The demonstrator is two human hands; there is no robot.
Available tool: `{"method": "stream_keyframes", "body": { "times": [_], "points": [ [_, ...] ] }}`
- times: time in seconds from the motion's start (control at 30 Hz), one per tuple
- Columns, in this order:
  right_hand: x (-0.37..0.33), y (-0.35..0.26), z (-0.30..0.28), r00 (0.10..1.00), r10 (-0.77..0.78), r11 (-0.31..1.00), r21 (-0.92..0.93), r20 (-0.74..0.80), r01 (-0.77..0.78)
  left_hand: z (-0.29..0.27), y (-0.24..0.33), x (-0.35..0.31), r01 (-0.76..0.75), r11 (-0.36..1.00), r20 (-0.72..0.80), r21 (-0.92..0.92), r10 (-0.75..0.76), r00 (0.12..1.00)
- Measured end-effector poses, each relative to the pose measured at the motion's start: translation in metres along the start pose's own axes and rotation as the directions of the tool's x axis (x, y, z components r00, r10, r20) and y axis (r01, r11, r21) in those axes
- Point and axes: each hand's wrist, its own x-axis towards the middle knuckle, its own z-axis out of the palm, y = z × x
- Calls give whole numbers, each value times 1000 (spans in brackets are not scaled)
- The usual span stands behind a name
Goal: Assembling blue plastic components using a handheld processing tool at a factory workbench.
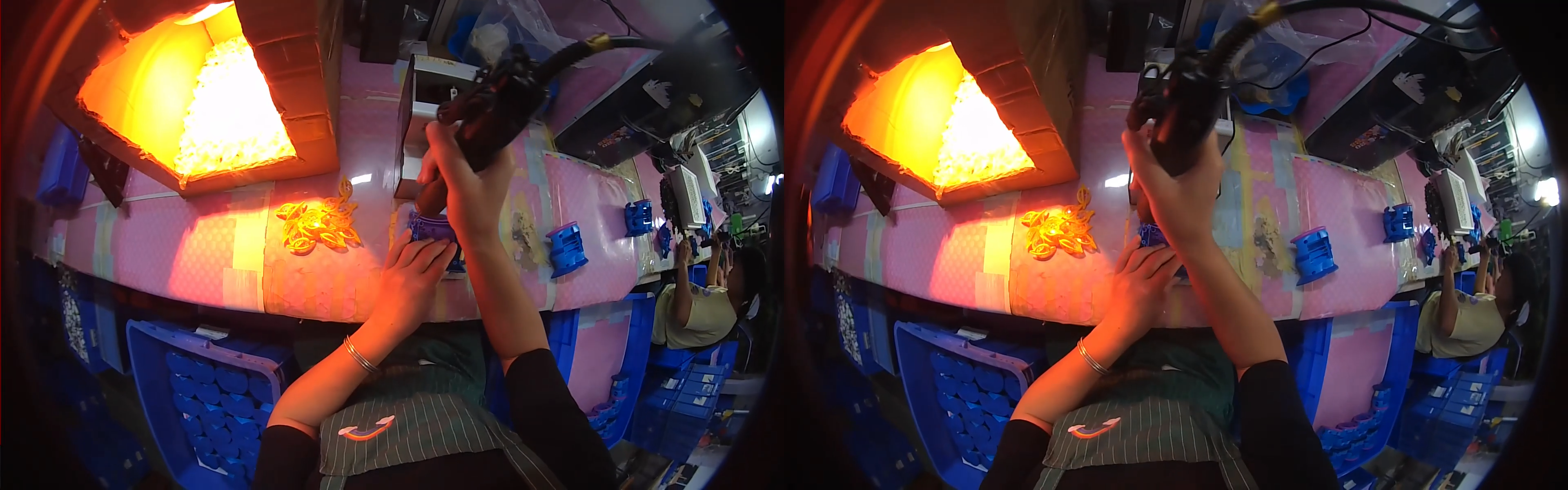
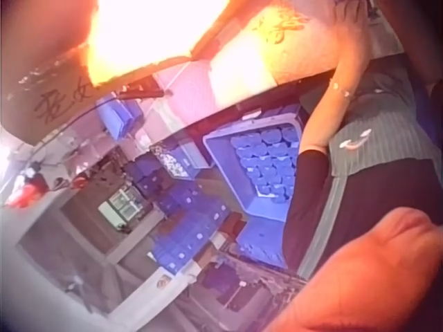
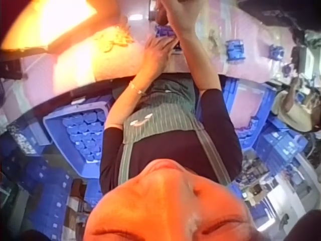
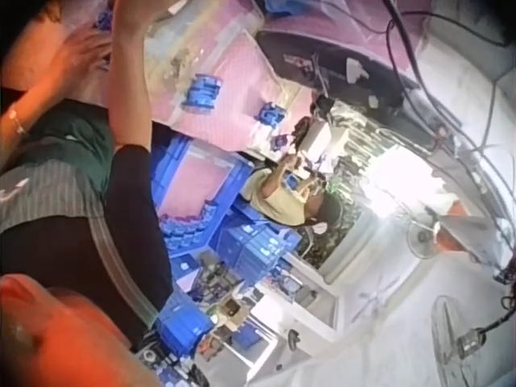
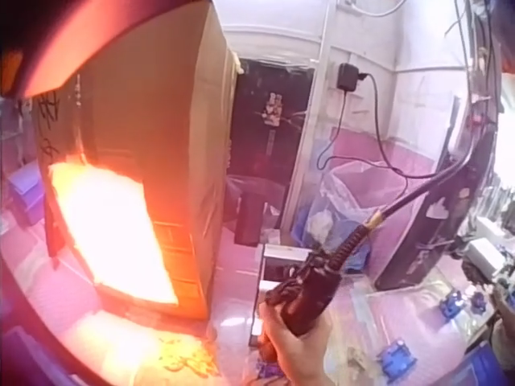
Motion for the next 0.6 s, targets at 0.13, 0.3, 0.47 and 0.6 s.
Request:
{"method": "stream_keyframes", "body": {
  "times": [0.13, 0.3, 0.47, 0.6],
  "points": [
    [-6, 11, 3, 1000, 8, 999, -35, -9, -8, 2, 0, -3, 10, 999, 8, 37, -11, 1000],
    [-16, 35, -10, 992, -117, 991, -65, 42, 119, 4, -2, -2, -14, 999, -5, 41, 15, 1000],
    [-25, 33, -9, 989, -17, 991, -125, 145, 36, 6, -5, -4, -9, 999, -47, 47, 11, 999],
    [-25, 32, -8, 984, -97, 974, -190, 148, 124, 3, -2, -1, 11, 1000, -44, -19, -12, 999]
  ]
}}
